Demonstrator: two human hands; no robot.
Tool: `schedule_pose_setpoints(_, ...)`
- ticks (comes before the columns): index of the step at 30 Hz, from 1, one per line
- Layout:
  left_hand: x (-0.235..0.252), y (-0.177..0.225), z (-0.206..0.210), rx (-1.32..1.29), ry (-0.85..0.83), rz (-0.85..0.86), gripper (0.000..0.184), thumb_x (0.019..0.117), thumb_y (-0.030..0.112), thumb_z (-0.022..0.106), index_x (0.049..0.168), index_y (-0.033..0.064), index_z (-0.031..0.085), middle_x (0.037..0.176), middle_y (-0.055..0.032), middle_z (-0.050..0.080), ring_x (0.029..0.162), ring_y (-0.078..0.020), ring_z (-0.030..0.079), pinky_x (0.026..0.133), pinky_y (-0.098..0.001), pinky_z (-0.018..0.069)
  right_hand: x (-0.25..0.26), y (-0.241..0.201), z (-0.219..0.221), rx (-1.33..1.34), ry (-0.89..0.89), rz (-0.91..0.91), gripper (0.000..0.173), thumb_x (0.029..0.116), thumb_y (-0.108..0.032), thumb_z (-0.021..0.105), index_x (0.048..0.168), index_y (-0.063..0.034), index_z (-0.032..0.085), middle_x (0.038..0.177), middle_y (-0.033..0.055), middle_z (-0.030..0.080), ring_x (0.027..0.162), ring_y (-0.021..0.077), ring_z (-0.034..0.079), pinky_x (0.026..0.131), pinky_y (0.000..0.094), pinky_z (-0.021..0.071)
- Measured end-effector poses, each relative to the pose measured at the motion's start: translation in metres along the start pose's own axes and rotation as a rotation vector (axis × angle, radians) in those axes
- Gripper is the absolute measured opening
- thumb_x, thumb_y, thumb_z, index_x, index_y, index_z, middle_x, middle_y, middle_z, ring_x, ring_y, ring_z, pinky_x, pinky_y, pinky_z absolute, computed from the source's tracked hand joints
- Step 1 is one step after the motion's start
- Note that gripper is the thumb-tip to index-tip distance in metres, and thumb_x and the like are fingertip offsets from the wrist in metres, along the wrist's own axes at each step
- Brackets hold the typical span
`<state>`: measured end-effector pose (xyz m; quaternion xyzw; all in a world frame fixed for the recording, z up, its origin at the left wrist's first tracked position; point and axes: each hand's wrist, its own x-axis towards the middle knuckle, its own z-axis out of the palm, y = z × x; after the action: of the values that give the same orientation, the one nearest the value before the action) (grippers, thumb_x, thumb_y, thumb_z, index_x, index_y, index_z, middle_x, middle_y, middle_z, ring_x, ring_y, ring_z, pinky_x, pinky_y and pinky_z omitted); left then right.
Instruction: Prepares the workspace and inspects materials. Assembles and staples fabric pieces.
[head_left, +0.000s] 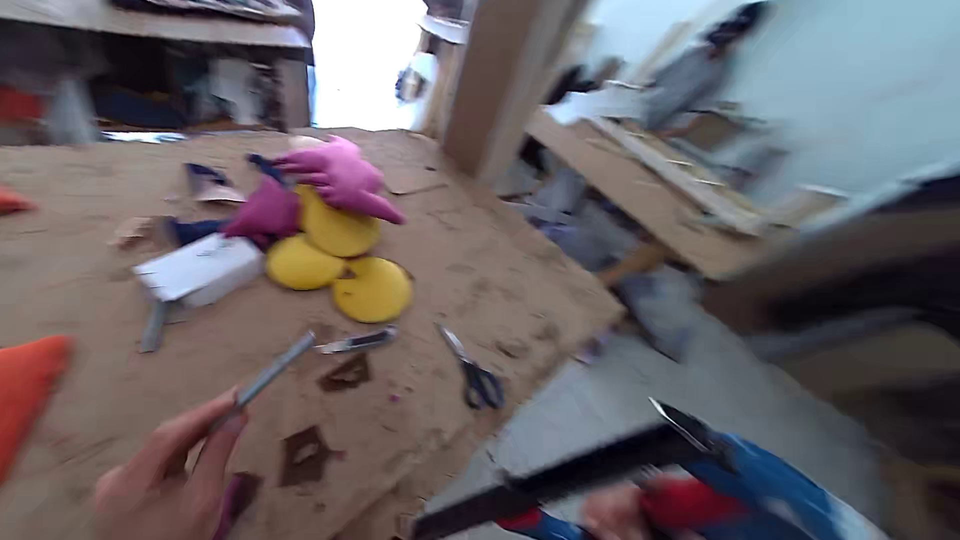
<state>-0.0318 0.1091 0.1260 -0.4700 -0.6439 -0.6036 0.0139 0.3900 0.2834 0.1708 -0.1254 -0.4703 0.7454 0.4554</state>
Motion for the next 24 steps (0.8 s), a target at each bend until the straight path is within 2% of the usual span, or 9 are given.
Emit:
schedule_pose_setpoints(1,-0.001,0.031,0.02,-0.181,-0.1,0.028,0.025,0.0979,0.015,0.07,0.122,0.0234,0.071,0.114,0.0062,0.076,0.098,-0.0079,0.074,0.085,-0.0266,0.0629,0.008,0.001,0.004,0.041,-0.048,-0.033,0.034,0.0937,-0.03,0.066,0.124,-0.0145,0.073,0.089,0.0026,0.076,0.08,0.015,0.072,0.077,0.0347,0.0601)
schedule_pose_setpoints(2,-0.001,0.06,0.038,-0.334,-0.204,0.041,0.028,0.0982,0.012,0.069,0.123,0.0255,0.07,0.12,0.0062,0.074,0.108,-0.011,0.072,0.091,-0.0293,0.0622,0.013,0.003,0.007,0.083,-0.082,-0.067,0.035,0.0954,-0.03,0.063,0.125,-0.013,0.072,0.089,0.0034,0.075,0.081,0.016,0.072,0.08,0.0368,0.0597)
schedule_pose_setpoints(4,-0.005,0.103,0.069,-0.508,-0.321,0.057,0.027,0.0958,0.007,0.071,0.119,0.0206,0.072,0.122,0.0017,0.074,0.113,-0.0162,0.072,0.095,-0.0339,0.0621,0.017,0.007,0.01,0.174,-0.12,-0.116,0.037,0.0958,-0.029,0.063,0.125,-0.0088,0.07,0.086,0.0057,0.074,0.079,0.0183,0.072,0.079,0.0397,0.0599)
schedule_pose_setpoints(6,-0.009,0.126,0.089,-0.536,-0.363,0.087,0.021,0.0948,0.005,0.072,0.113,0.0146,0.072,0.121,-0.0014,0.075,0.112,-0.0161,0.072,0.095,-0.0334,0.0619,0.015,0.009,0.011,0.219,-0.134,-0.139,0.038,0.0954,-0.028,0.063,0.125,-0.0061,0.07,0.084,0.0069,0.074,0.077,0.0195,0.072,0.078,0.0405,0.0599)
schedule_pose_setpoints(10,-0.017,0.136,0.103,-0.55,-0.386,0.032,0.018,0.0937,0.003,0.072,0.109,0.0117,0.074,0.119,-0.0045,0.075,0.113,-0.0184,0.072,0.095,-0.0338,0.0621,0.0,0.008,0.005,0.239,-0.136,-0.145,0.038,0.0954,-0.025,0.063,0.127,-0.0041,0.068,0.086,0.009,0.074,0.08,0.0214,0.072,0.081,0.0424,0.0593)
schedule_pose_setpoints(16,-0.022,0.148,0.115,-0.724,-0.485,-0.065,0.019,0.0912,-0.001,0.073,0.107,0.0098,0.075,0.121,-0.007,0.075,0.113,-0.0192,0.072,0.095,-0.0343,0.0622,-0.016,0.006,-0.001,0.302,-0.138,-0.18,0.038,0.0962,-0.023,0.062,0.128,-0.0016,0.066,0.087,0.0115,0.074,0.081,0.0237,0.073,0.082,0.0444,0.0593)
schedule_pose_setpoints(20,-0.009,0.175,0.131,-0.749,-0.55,-0.179,0.016,0.0882,-0.008,0.07,0.1,0.0016,0.074,0.119,-0.0107,0.075,0.107,-0.0185,0.073,0.091,-0.0344,0.0639,-0.022,0.001,0.002,0.375,-0.146,-0.191,0.037,0.0963,-0.023,0.062,0.126,-0.0007,0.067,0.09,0.0127,0.075,0.085,0.025,0.074,0.085,0.0446,0.0589)
schedule_pose_setpoints(22,-0.002,0.189,0.147,-0.709,-0.578,-0.105,0.011,0.0879,-0.005,0.071,0.096,0.0009,0.075,0.114,-0.0109,0.076,0.106,-0.0179,0.074,0.09,-0.0341,0.0639,-0.023,-0.001,0.005,0.387,-0.153,-0.204,0.037,0.0961,-0.022,0.062,0.126,-0.0006,0.067,0.09,0.0127,0.075,0.086,0.0252,0.073,0.085,0.0446,0.0586)
schedule_pose_setpoints(24,0.002,0.203,0.159,-0.634,-0.646,-0.004,0.009,0.0898,0.006,0.073,0.098,0.0069,0.078,0.114,-0.0056,0.077,0.113,-0.0168,0.071,0.097,-0.0364,0.0601,-0.023,-0.002,0.008,0.4,-0.148,-0.228,0.037,0.0958,-0.022,0.062,0.125,0.0,0.067,0.091,0.0134,0.075,0.086,0.0258,0.073,0.085,0.0449,0.0586)
